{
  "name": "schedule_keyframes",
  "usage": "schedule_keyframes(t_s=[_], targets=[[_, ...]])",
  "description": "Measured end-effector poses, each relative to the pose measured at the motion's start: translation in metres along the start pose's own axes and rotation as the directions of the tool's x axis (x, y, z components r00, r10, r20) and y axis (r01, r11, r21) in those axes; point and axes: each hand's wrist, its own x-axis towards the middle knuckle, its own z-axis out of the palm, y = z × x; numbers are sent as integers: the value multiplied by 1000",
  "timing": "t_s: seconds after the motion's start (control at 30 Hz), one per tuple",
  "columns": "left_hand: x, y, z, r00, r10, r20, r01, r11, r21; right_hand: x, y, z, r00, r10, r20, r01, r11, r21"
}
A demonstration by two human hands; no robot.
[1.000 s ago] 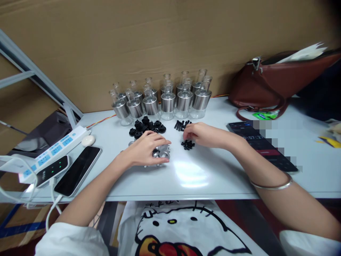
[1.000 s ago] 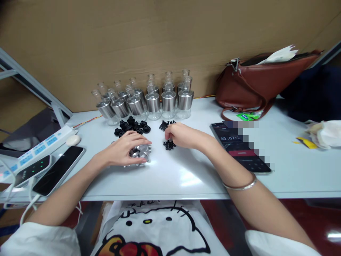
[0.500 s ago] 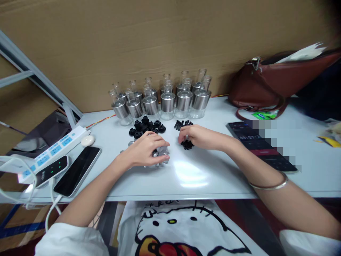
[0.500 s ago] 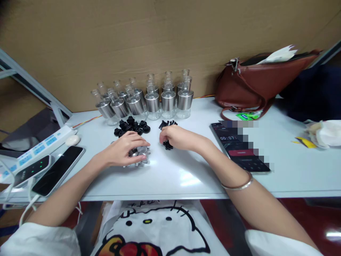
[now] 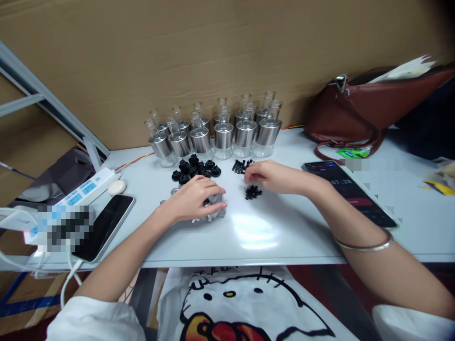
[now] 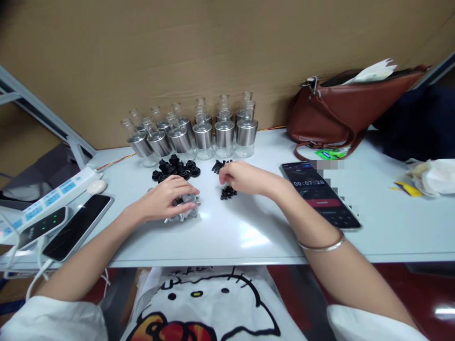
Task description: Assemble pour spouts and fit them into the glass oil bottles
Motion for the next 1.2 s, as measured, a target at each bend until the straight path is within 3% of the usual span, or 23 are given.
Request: schedule_keyframes(t_s=[0.23, 0.6, 0.87, 1.2], targets=[[0, -1, 1, 1000, 11, -15, -11, 1000, 26, -7, 7, -8, 961, 166, 222, -170, 985, -4], [1, 0, 2, 1000, 13, -17, -13, 999, 51, -5, 9, -2, 979, 102, 176, -108, 994, 23], [0, 0, 1, 1000, 4, -6, -4, 998, 55, -5, -6, 0, 973, 116, 202, -121, 993, 13], [1, 0, 2, 1000, -4, 0, 4, 999, 47, -1, -15, 11, 991, 17, 136, -12, 999, -36]])
